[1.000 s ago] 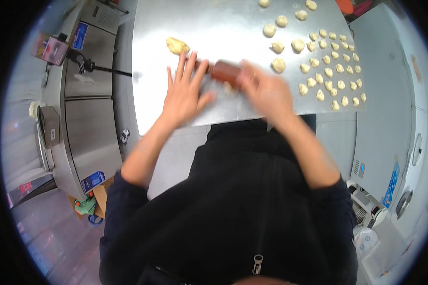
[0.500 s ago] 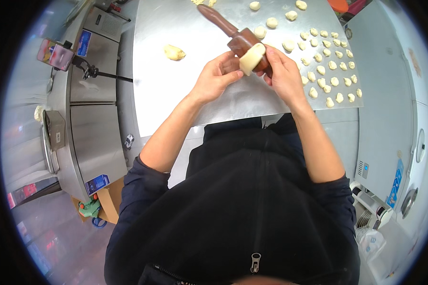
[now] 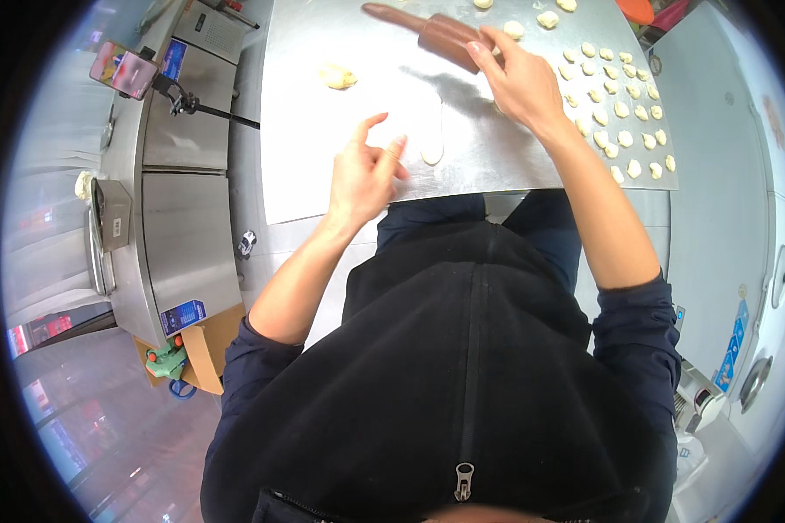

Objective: The person shapes small pieces of dough into balls and then flattens them using a rolling pin on a stainless steel countertop. The person repeatedly picks up dough pieces, rolls them, and flattens them into discs.

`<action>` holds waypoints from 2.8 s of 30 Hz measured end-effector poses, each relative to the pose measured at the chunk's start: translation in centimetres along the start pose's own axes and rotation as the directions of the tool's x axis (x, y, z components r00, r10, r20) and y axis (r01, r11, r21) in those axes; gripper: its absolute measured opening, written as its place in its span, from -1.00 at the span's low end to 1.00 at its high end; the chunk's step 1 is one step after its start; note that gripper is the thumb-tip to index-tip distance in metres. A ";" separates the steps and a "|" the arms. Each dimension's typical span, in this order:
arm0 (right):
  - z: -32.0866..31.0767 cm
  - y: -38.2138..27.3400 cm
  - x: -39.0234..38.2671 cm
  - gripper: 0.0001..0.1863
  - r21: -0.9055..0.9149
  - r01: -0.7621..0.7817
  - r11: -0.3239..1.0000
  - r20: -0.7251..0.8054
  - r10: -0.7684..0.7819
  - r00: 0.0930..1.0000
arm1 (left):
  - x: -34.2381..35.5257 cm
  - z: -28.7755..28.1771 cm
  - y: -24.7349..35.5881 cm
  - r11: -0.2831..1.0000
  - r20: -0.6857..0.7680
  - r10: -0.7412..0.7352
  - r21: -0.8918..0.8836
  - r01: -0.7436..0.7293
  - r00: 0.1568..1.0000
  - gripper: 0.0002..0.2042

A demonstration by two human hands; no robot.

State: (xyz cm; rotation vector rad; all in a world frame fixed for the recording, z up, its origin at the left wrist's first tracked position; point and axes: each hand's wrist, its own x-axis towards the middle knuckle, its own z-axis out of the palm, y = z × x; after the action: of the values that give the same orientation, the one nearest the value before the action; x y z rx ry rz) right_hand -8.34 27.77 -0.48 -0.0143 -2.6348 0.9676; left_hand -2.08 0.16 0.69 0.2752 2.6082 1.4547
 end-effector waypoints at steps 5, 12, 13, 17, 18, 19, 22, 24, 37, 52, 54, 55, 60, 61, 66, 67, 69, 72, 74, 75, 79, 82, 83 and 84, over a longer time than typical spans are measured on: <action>1.3 -0.1 -3.0 -0.31 0.120 -0.087 0.989 0.279 0.050 0.959 | 2.5 -1.1 -1.9 0.618 -0.171 0.663 0.675 -0.404 0.729 -0.43; -1.3 -4.6 -11.8 -0.30 -0.195 0.428 0.883 0.347 -0.346 0.872 | -5.3 -1.7 -6.0 0.648 0.183 0.274 0.690 -0.322 0.944 0.00; -1.8 -4.7 -12.6 -0.20 -0.158 0.373 0.914 0.436 -0.274 0.857 | -5.8 -2.5 -6.1 0.616 0.237 0.344 0.673 -0.409 0.908 -0.02; -2.8 -3.2 -12.1 -0.29 0.227 -0.054 0.972 0.330 -0.025 0.944 | -1.2 -3.7 -4.6 0.966 -0.026 0.257 -0.009 -0.258 0.966 -0.29; -2.9 -2.6 -11.2 -0.40 0.314 -0.223 0.923 0.325 0.116 0.939 | 1.3 -3.1 -3.9 0.959 -0.092 0.274 -0.045 -0.279 0.957 -0.37; -3.2 -2.0 -10.5 -0.43 0.384 -0.268 0.884 0.260 0.175 0.949 | 3.5 -2.1 -3.3 0.956 -0.224 0.239 -0.114 -0.269 0.945 -0.45; -4.6 -0.5 -9.5 -0.42 0.612 -0.327 0.720 0.137 0.311 0.941 | 7.2 2.3 -2.3 0.814 0.028 0.392 0.456 -0.361 0.919 -0.56; -5.7 0.1 -9.4 -0.36 0.653 -0.299 0.696 0.090 0.320 0.943 | 7.9 4.3 -2.4 0.523 0.174 0.600 0.653 -0.547 0.781 -0.61; -5.7 0.8 -9.8 -0.37 0.737 -0.378 0.560 0.205 0.348 0.915 | 2.1 5.5 0.3 0.618 0.378 0.307 0.619 -0.485 0.874 -0.21; -1.1 -5.4 -11.4 -0.29 -0.230 0.385 0.894 0.149 -0.358 0.922 | -1.6 -0.1 -2.9 0.648 0.132 0.396 0.661 -0.378 0.909 -0.09; -0.4 -5.4 -11.9 -0.28 -0.207 0.309 0.928 0.297 -0.241 0.924 | -1.5 -0.3 -4.1 0.691 0.151 0.336 0.632 -0.352 0.930 -0.13; 0.0 -5.3 -11.9 -0.29 0.023 0.102 0.995 0.239 -0.105 0.965 | -1.4 0.0 -4.8 0.724 0.094 0.408 0.573 -0.384 0.908 -0.15; -2.1 -1.5 -10.6 -0.39 0.662 -0.303 0.686 0.110 0.310 0.944 | -1.1 2.1 -5.1 0.750 0.158 0.325 0.558 -0.355 0.933 -0.61; -3.2 -0.5 -10.5 -0.40 0.670 -0.369 0.644 0.141 0.378 0.915 | -0.9 2.0 -4.2 0.845 0.195 0.232 0.445 -0.296 0.953 -0.69; -7.2 2.8 -10.7 -0.44 0.624 -0.456 0.635 0.024 0.567 0.823 | 3.0 0.2 3.3 0.973 0.563 0.039 0.168 -0.160 0.826 -0.69; -7.6 3.2 -10.8 -0.44 0.649 -0.419 0.635 0.011 0.543 0.840 | 4.4 0.2 4.3 0.961 0.651 -0.090 0.256 -0.106 0.754 -0.70; -8.2 3.8 -10.7 -0.45 0.679 -0.376 0.631 -0.024 0.531 0.847 | 6.9 1.9 5.4 0.992 0.387 -0.126 0.049 0.116 0.913 -0.60; -8.6 4.3 -10.2 -0.44 0.694 -0.371 0.617 -0.043 0.550 0.834 | 10.0 7.6 4.3 0.882 -0.096 0.393 -0.240 -0.405 0.914 -0.50; -8.5 4.3 -9.7 -0.44 0.711 -0.341 0.615 -0.065 0.540 0.839 | 11.3 10.4 3.0 0.841 0.316 0.479 0.101 -0.531 0.819 -0.50; -8.4 4.3 -9.5 -0.44 0.713 -0.333 0.618 -0.072 0.536 0.841 | 11.6 11.3 2.4 0.758 0.370 0.508 0.236 -0.608 0.778 -0.52; -7.5 4.0 -9.7 -0.44 0.694 -0.311 0.650 -0.046 0.472 0.881 | 9.9 10.9 1.8 0.557 0.375 0.649 0.359 -0.749 0.662 -0.62; -5.9 4.1 -9.9 -0.43 0.579 -0.354 0.734 0.019 0.422 0.907 | 7.4 8.0 1.7 0.732 0.166 0.604 0.272 -0.625 0.779 -0.63; -5.1 4.2 -9.6 -0.43 0.530 -0.353 0.771 0.040 0.394 0.918 | 6.9 6.8 1.5 0.748 0.101 0.595 0.293 -0.595 0.797 -0.59; -4.3 4.2 -9.1 -0.43 0.480 -0.347 0.805 0.060 0.365 0.929 | 6.9 5.7 1.1 0.767 0.134 0.509 0.378 -0.519 0.850 -0.55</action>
State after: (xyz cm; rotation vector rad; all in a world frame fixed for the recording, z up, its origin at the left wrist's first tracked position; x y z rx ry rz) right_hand 1.10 32.59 -2.88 -0.4190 -2.3207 1.7166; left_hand -7.45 7.04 -1.57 1.1331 2.9300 0.9747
